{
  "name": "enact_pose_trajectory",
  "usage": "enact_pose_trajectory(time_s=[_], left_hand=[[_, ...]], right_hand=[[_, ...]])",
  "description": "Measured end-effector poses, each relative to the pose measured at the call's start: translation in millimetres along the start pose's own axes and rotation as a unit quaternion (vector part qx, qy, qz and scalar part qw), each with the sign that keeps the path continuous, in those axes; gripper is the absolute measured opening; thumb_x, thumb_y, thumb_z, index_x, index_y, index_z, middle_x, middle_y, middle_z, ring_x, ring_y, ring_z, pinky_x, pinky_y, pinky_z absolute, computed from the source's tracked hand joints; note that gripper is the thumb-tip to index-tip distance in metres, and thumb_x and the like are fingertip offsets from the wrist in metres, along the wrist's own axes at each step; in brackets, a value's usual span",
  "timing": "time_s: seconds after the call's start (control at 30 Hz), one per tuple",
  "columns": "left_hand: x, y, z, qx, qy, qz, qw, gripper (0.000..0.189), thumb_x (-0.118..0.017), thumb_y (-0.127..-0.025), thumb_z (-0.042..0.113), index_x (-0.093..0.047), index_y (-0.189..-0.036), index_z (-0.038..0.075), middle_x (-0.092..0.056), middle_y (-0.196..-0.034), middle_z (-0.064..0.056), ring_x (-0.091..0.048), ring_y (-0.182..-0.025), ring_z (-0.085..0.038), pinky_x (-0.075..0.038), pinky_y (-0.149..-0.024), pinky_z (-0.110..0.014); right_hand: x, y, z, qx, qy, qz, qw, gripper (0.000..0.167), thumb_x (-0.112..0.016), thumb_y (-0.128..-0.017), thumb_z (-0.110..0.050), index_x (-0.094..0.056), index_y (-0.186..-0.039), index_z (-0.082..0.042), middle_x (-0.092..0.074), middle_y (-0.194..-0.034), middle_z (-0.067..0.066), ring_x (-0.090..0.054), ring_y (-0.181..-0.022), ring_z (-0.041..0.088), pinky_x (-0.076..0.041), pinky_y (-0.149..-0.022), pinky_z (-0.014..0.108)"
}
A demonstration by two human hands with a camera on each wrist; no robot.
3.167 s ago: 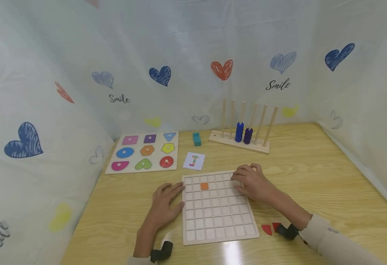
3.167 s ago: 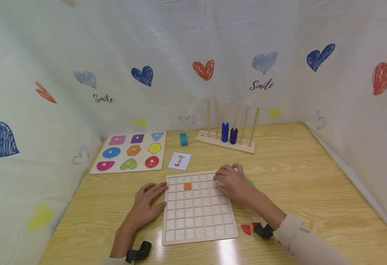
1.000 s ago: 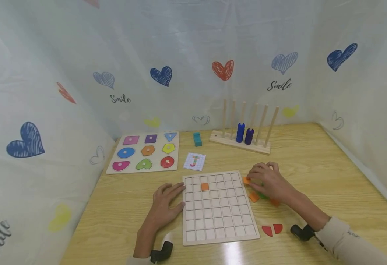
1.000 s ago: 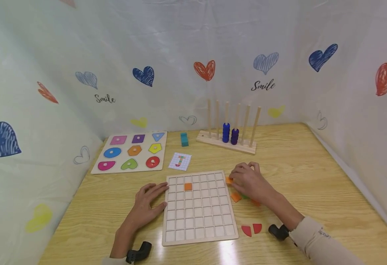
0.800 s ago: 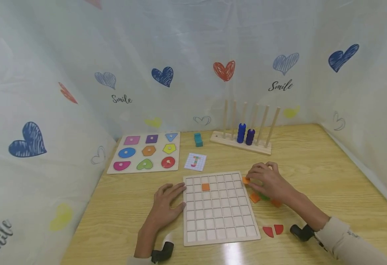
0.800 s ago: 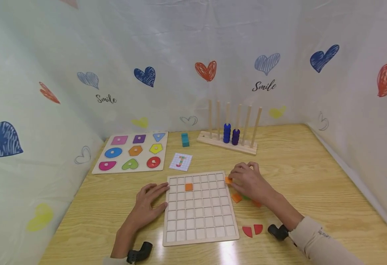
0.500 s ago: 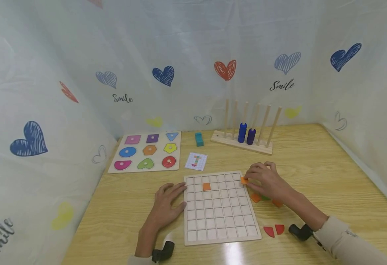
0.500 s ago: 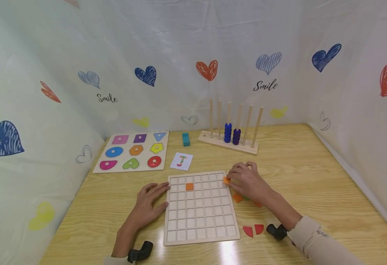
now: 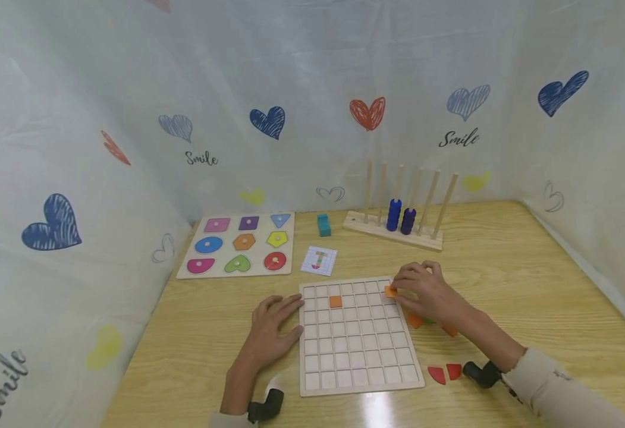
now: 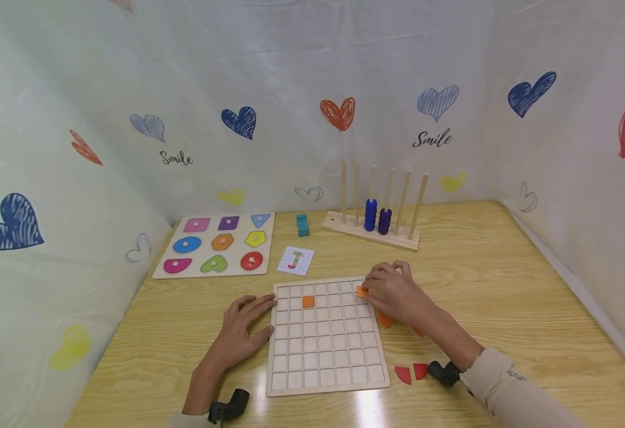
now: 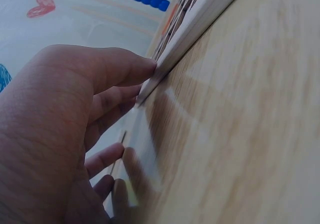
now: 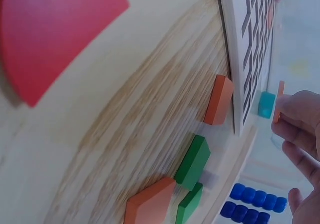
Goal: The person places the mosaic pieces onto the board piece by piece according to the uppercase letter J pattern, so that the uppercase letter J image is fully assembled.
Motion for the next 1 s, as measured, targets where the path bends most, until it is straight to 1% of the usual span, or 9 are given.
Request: enact_pose_trajectory(time_s=[0.13, 0.3, 0.5, 0.83, 1.0], left_hand=[[0.1, -0.3, -0.2, -0.003, 0.002, 0.002, 1.0, 0.053, -0.069, -0.09, 0.026, -0.059, -0.142, 0.02, -0.05, -0.149, 0.007, -0.034, -0.138, -0.033, -0.018, -0.111, -0.061], [-0.2, -0.5, -1.1, -0.003, 0.0, 0.002, 1.0, 0.053, -0.069, -0.089, 0.026, -0.059, -0.142, 0.02, -0.05, -0.149, 0.008, -0.034, -0.138, -0.033, -0.019, -0.11, -0.06], [0.4, -0.6, -0.3, -0.005, -0.003, 0.002, 1.0, 0.053, -0.069, -0.089, 0.026, -0.06, -0.141, 0.019, -0.05, -0.149, 0.008, -0.035, -0.137, -0.034, -0.02, -0.11, -0.061], [0.6, -0.7, -0.8, -0.006, -0.004, 0.005, 1.0, 0.053, -0.069, -0.089, 0.027, -0.06, -0.141, 0.021, -0.05, -0.149, 0.008, -0.035, -0.137, -0.033, -0.02, -0.11, -0.06], [-0.6, -0.5, -1.5, -0.008, -0.008, 0.005, 0.9999, 0.053, -0.068, -0.089, 0.028, -0.06, -0.141, 0.022, -0.05, -0.149, 0.009, -0.035, -0.137, -0.032, -0.021, -0.11, -0.06]], right_hand=[[-1.2, -3.7, -2.0, 0.002, 0.003, -0.007, 1.0, 0.026, -0.089, -0.071, -0.009, -0.077, -0.094, -0.011, -0.07, -0.097, 0.002, -0.059, -0.1, 0.027, -0.033, -0.083, 0.059], [-3.6, -8.0, -3.2, -0.002, -0.004, -0.013, 0.9999, 0.027, -0.09, -0.071, -0.01, -0.077, -0.095, -0.012, -0.071, -0.098, 0.001, -0.059, -0.101, 0.026, -0.032, -0.085, 0.056], [-7.5, -11.6, -5.4, -0.013, -0.018, -0.027, 0.9994, 0.024, -0.088, -0.074, -0.012, -0.078, -0.096, -0.013, -0.071, -0.098, -0.001, -0.058, -0.102, 0.024, -0.031, -0.087, 0.053], [-14.1, -17.1, -10.6, -0.007, -0.022, -0.031, 0.9993, 0.021, -0.087, -0.076, -0.016, -0.078, -0.095, -0.013, -0.07, -0.098, -0.001, -0.058, -0.104, 0.023, -0.031, -0.087, 0.055], [-18.8, -19.4, -13.8, 0.009, -0.018, -0.022, 0.9996, 0.019, -0.087, -0.075, -0.014, -0.078, -0.092, -0.014, -0.071, -0.096, -0.001, -0.059, -0.1, 0.024, -0.033, -0.084, 0.055]])
Point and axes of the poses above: each hand's wrist, its own y-axis away from the middle knuckle, its own x-axis out of the back of the hand, z = x × y, the point moved 3 cm from there along -y, towards the middle knuckle
